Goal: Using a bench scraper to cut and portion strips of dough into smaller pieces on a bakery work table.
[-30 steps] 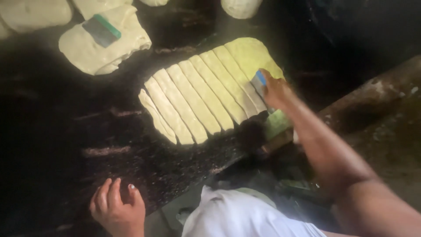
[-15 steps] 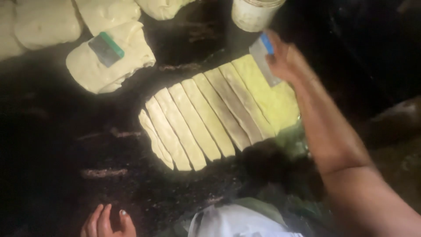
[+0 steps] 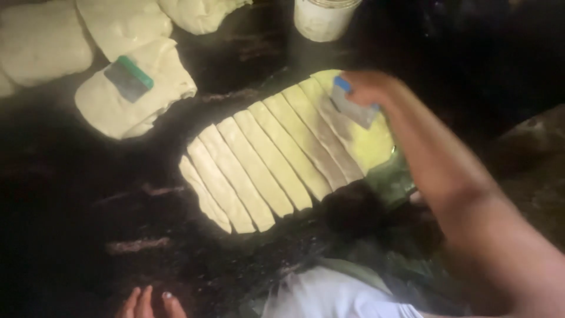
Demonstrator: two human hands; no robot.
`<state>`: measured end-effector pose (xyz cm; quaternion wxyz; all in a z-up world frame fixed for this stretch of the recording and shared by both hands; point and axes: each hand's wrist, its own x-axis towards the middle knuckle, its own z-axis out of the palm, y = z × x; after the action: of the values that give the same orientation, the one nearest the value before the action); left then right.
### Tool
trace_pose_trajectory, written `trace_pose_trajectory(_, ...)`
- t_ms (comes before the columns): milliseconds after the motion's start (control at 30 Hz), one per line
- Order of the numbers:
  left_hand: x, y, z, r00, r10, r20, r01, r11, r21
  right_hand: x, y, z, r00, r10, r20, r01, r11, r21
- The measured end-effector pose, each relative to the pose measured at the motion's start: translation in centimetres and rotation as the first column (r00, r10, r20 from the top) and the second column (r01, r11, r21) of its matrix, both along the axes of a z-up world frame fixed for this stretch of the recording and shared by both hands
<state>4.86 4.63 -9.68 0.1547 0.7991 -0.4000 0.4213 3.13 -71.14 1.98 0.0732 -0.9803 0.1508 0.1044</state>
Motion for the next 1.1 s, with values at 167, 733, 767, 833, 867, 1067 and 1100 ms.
trace_pose_trajectory(167, -3.7, -2.8, 4.5, 0.87, 0.337, -0.36, -0.357, 0.934, 0.01, -3.5, 8.6, 0.5, 0.856, -0.447, 0.258, 0.458, 0.889, 0.021)
trace_pose_trajectory(733, -3.3, -3.7, 7.2, 0.875, 0.218, -0.433, -0.255, 0.967, -0.028, -13.9, 10.5, 8.4, 0.853, -0.489, 0.183, 0.489, 0.871, 0.05)
trace_pose_trajectory(767, -3.3, -4.2, 7.4, 0.875, 0.218, -0.432, -0.256, 0.966, -0.031, -14.9, 9.8, 9.8, 0.853, -0.487, 0.186, 0.487, 0.872, 0.049)
trace_pose_trajectory(833, -3.8, -4.2, 8.1, 0.796, 0.339, -0.501, -0.344, 0.935, 0.087, -17.6, 9.0, 11.6, 0.737, -0.392, 0.55, 0.399, 0.91, 0.113)
trace_pose_trajectory(867, -3.8, -4.0, 7.7, 0.794, 0.34, -0.503, -0.34, 0.936, 0.095, -18.2, 8.8, 11.7, 0.739, -0.398, 0.543, 0.403, 0.908, 0.117)
trace_pose_trajectory(1067, -3.0, -2.6, 4.6, 0.787, 0.447, -0.425, -0.403, 0.894, 0.194, -13.7, 5.3, 7.0, 0.791, -0.524, 0.316, 0.51, 0.85, 0.132)
trace_pose_trajectory(1100, -2.3, -1.7, 2.8, 0.855, 0.318, -0.411, -0.316, 0.946, 0.076, -12.1, 4.4, 5.8, 0.813, -0.482, 0.326, 0.474, 0.874, 0.109)
